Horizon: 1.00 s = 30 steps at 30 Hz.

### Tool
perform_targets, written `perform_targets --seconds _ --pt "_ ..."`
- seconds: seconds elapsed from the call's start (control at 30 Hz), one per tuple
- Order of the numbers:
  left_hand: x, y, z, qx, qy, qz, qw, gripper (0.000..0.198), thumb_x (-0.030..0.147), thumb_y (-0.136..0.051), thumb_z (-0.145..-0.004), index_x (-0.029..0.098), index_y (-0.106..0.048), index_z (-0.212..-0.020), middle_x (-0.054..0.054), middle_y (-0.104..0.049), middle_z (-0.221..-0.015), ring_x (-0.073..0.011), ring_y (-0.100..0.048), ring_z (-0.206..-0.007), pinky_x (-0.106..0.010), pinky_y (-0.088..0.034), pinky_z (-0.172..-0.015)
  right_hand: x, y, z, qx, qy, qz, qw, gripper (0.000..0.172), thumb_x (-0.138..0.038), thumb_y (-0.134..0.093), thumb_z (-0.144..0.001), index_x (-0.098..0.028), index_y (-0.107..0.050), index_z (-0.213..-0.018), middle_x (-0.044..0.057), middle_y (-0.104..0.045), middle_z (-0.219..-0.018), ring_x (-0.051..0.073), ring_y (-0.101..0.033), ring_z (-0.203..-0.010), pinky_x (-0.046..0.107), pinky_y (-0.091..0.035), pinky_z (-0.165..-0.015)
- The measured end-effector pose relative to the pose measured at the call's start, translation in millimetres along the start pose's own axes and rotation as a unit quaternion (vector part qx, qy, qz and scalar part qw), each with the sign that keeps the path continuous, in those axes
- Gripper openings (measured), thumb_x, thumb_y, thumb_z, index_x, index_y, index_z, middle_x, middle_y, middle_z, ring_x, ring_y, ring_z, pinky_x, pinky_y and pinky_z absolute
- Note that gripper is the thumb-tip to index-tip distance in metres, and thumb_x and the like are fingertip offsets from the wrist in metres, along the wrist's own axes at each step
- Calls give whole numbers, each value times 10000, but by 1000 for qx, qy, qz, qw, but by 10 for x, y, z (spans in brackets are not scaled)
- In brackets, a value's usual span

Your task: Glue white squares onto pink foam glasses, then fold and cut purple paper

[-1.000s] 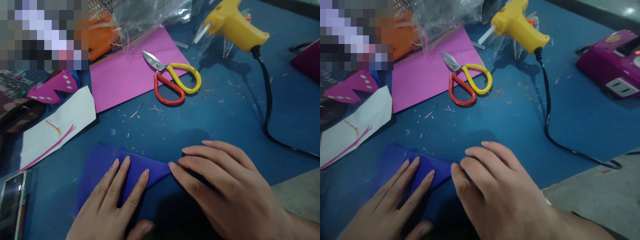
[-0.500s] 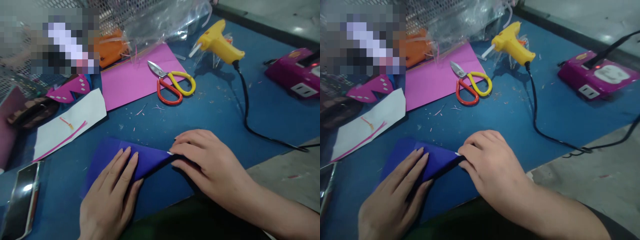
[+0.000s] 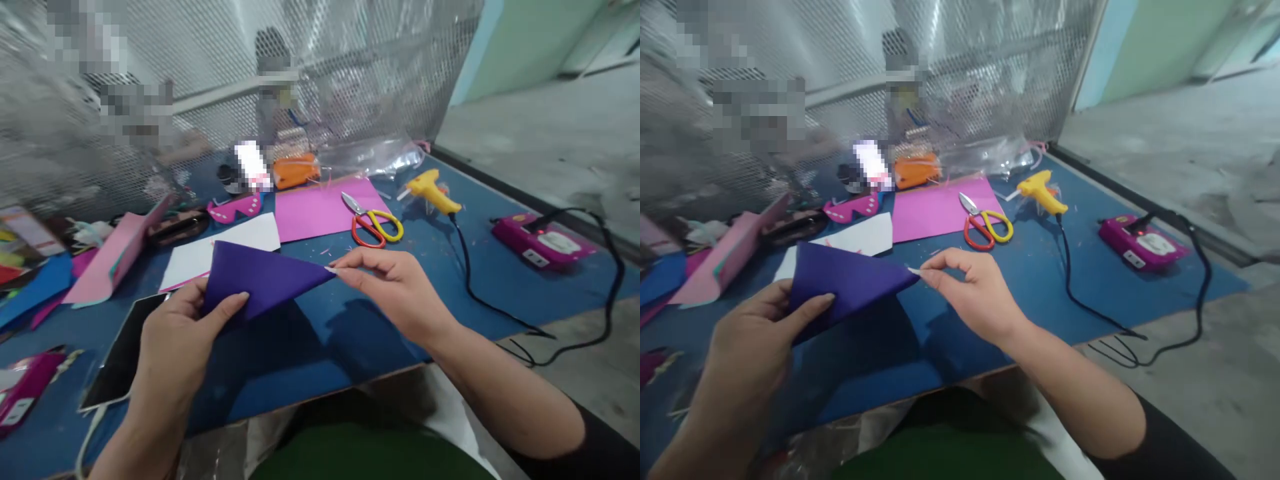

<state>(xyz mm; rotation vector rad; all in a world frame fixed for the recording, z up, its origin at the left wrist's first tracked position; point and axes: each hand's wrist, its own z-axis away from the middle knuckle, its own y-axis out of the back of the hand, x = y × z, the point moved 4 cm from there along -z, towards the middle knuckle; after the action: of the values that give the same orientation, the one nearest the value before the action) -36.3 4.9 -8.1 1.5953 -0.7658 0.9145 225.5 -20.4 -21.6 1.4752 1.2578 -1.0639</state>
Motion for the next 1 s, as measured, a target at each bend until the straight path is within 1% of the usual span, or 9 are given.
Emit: perform_targets --seconds 0.07,0.2,0.37,0.5,0.6,0.67,0.7,0.87,1.0 --pt "83 83 -67 -1 15 73 997 396 407 -853 -623 241 -721 -957 15 -756 -871 -183 -684 -785 -320 -579 -778 -99 -65 -98 -19 -13 -38 999 137 -287 -616 -851 -207 -722 -817 15 -742 -839 167 -664 -815 310 -507 -756" --pt "235 186 -100 -24 56 215 975 371 343 -878 -586 230 -725 -904 19 -756 -833 -146 -675 -689 -258 -581 -656 -302 -212 -232 -29 31 -90 995 112 -293 -634 -808 -222 -714 -842 6 -745 -874 164 -664 -854 321 -517 -785" --pt "294 262 -58 -28 57 254 965 397 335 -856 -618 199 -705 -959 -20 -768 -859 -172 -702 -675 -266 -585 -614 -464 -379 -316 -42 53 -123 990 145 -337 -701 -752 -220 -693 -838 9 -723 -853 158 -649 -832 330 -518 -788" --pt "294 252 17 -33 72 302 950 379 302 -841 -649 190 -686 -977 7 -755 -787 -148 -687 -635 -238 -569 -605 -531 -451 -359 -22 57 -113 992 125 -288 -738 -703 -203 -647 -716 -33 -622 -678 112 -555 -658 288 -475 -672" --pt "302 269 72 9 42 292 955 385 341 -823 -676 174 -676 -991 -3 -761 -836 -163 -699 -700 -253 -575 -661 -555 -492 -365 -8 58 -93 994 158 -279 -728 -708 -194 -601 -667 -49 -555 -616 91 -481 -592 263 -417 -595" --pt "301 296 100 52 4 264 963 426 377 -817 -680 179 -667 -1026 -17 -763 -885 -197 -715 -777 -298 -588 -719 -578 -506 -359 5 65 -86 994 171 -284 -716 -722 -193 -585 -659 -52 -538 -601 88 -462 -578 261 -401 -579" --pt "298 300 110 60 -14 254 965 457 383 -821 -675 186 -657 -1054 -24 -765 -918 -214 -721 -818 -324 -592 -750 -593 -509 -354 11 70 -85 994 174 -285 -712 -726 -194 -582 -657 -54 -532 -595 88 -459 -574 260 -397 -574" --pt "272 246 146 -8 -58 238 969 594 366 -814 -694 206 -582 -1217 -68 -738 -1131 -261 -702 -1020 -408 -566 -898 -679 -502 -344 16 77 -84 993 164 -284 -714 -723 -199 -588 -661 -44 -559 -613 96 -489 -590 265 -414 -578" --pt "280 282 199 25 -73 215 974 590 370 -807 -702 211 -578 -1223 -69 -731 -1147 -269 -703 -1026 -423 -558 -917 -734 -505 -358 2 63 -98 993 139 -319 -721 -727 -196 -655 -729 -17 -634 -693 109 -544 -637 287 -463 -635"
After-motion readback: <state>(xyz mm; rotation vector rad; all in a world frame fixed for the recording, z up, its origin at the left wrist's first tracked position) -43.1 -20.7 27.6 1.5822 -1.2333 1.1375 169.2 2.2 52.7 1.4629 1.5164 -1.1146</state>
